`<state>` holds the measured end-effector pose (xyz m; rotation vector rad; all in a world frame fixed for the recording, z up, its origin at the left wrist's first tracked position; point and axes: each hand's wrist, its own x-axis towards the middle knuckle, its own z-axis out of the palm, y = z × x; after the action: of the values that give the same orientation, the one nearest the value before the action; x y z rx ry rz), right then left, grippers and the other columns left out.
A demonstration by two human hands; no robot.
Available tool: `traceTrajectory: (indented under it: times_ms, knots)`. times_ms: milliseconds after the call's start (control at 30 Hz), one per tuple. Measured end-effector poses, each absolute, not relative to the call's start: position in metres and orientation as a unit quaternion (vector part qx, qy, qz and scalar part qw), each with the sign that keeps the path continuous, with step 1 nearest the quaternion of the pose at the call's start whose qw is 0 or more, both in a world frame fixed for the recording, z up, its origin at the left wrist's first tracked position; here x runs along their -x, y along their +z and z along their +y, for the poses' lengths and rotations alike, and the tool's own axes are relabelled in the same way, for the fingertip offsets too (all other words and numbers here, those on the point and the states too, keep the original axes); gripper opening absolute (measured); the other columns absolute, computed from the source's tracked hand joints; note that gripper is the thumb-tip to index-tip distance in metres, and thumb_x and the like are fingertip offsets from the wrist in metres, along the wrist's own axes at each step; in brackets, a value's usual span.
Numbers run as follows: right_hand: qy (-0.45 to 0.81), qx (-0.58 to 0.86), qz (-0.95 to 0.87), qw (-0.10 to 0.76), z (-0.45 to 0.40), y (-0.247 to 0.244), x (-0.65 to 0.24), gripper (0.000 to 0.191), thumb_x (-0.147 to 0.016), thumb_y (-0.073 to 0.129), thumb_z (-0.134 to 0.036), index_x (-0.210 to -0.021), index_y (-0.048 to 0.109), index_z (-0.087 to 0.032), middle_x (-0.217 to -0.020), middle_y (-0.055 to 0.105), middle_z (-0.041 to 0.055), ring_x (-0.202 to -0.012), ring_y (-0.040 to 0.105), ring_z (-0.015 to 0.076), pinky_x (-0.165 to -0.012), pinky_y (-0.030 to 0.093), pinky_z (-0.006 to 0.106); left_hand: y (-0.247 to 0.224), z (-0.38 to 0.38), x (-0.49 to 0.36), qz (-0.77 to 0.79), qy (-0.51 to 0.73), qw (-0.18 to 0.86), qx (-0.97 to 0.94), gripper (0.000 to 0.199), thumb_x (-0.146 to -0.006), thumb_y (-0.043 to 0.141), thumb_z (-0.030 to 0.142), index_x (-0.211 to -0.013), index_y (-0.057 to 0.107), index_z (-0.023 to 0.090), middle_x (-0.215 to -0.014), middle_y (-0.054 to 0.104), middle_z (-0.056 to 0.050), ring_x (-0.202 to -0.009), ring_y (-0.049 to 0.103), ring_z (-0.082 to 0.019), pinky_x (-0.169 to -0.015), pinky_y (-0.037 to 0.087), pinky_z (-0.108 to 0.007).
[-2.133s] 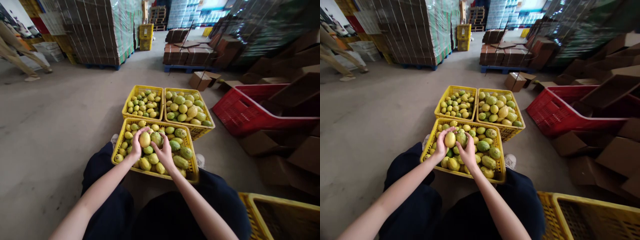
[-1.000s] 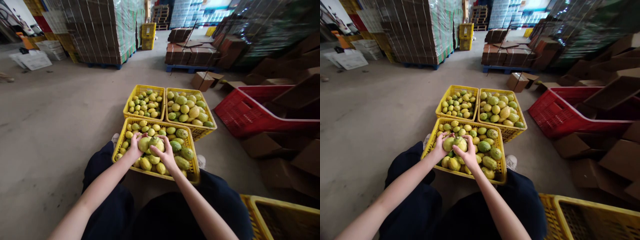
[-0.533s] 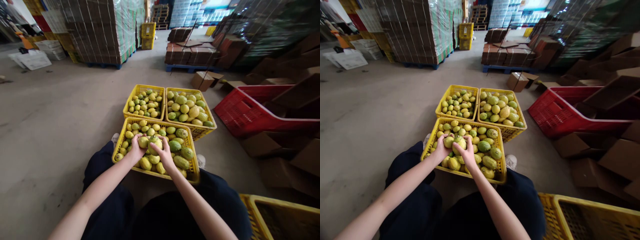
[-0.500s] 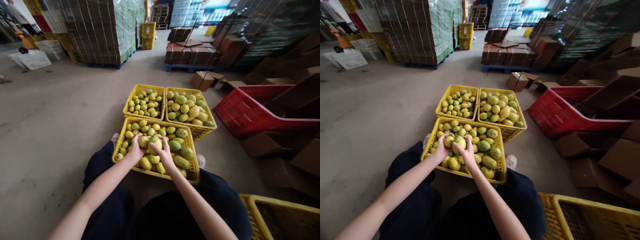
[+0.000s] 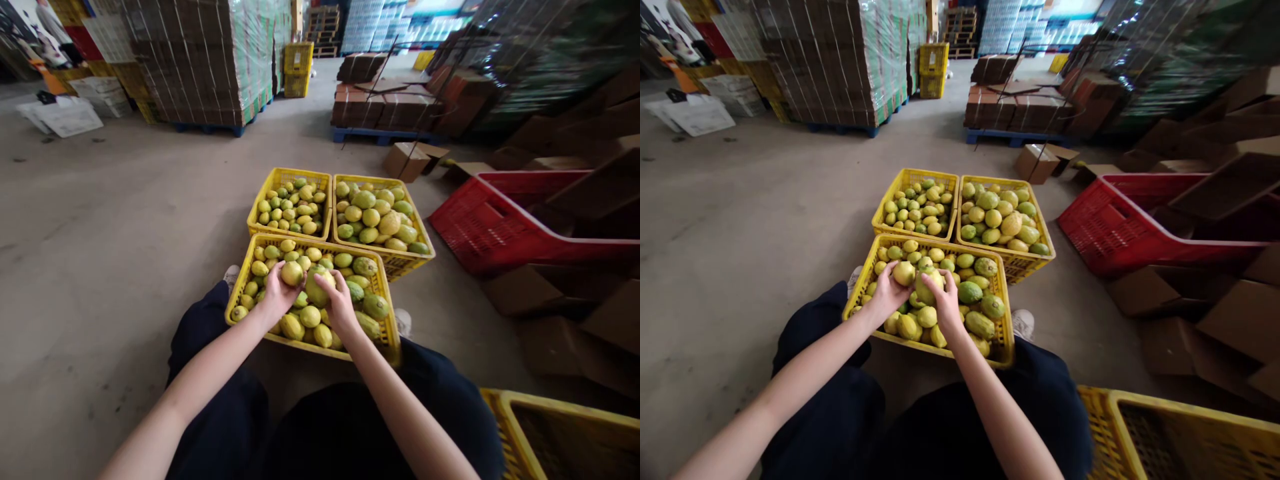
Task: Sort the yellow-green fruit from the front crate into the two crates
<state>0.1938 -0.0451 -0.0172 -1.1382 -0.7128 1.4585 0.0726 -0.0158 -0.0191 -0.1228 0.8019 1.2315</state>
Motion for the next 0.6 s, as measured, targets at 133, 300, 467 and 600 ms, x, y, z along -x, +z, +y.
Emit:
traceTrajectory:
  times_ms: [133, 300, 467, 600]
  knots:
    - [0.622, 0.478, -0.29, 0.549, -0.041, -0.007, -0.203, 0.038, -0.065, 0.079, -0.045, -0.089, 0.059, -0.023, -0.083, 0.068, -0.0014, -0.07, 0.066, 0.0207, -0.051, 0.055, 0.03, -0.016, -0.015, -0.067, 0.317, 0.599, 0.733, 0.057, 0.01, -0.08, 0.059, 0.023, -0.089, 0.065, 0.02, -0.082, 0.067, -0.005, -0.084, 0.068, -0.019, -0.079, 0.059, -0.031]
    - [0.651, 0.496, -0.233, 0.525, -0.033, -0.001, -0.215, 0.034, -0.068, 0.073, -0.047, -0.086, 0.063, -0.021, -0.076, 0.07, 0.0024, -0.061, 0.066, 0.0225, -0.043, 0.05, 0.031, -0.011, -0.017, -0.061, 0.27, 0.61, 0.743, 0.048, 0.026, -0.073, 0.054, 0.013, -0.094, 0.063, 0.023, -0.089, 0.068, -0.005, -0.091, 0.067, -0.02, -0.087, 0.057, -0.038]
    - [0.681, 0.49, -0.14, 0.526, -0.027, -0.001, -0.224, 0.026, -0.075, 0.064, -0.046, -0.084, 0.064, -0.021, -0.071, 0.07, 0.0025, -0.061, 0.066, 0.0203, -0.049, 0.053, 0.031, -0.008, -0.016, -0.06, 0.274, 0.615, 0.735, 0.08, 0.015, -0.079, 0.049, 0.023, -0.087, 0.061, 0.022, -0.08, 0.064, -0.005, -0.078, 0.063, -0.017, -0.07, 0.055, -0.029]
    - [0.681, 0.466, -0.155, 0.543, -0.025, -0.006, -0.227, 0.026, -0.074, 0.064, -0.047, -0.082, 0.062, -0.023, -0.072, 0.07, 0.0026, -0.069, 0.068, 0.0228, -0.051, 0.053, 0.032, -0.009, -0.016, -0.06, 0.282, 0.603, 0.742, 0.071, 0.019, -0.086, 0.046, 0.029, -0.086, 0.062, 0.018, -0.08, 0.065, -0.007, -0.08, 0.064, -0.017, -0.067, 0.055, -0.026]
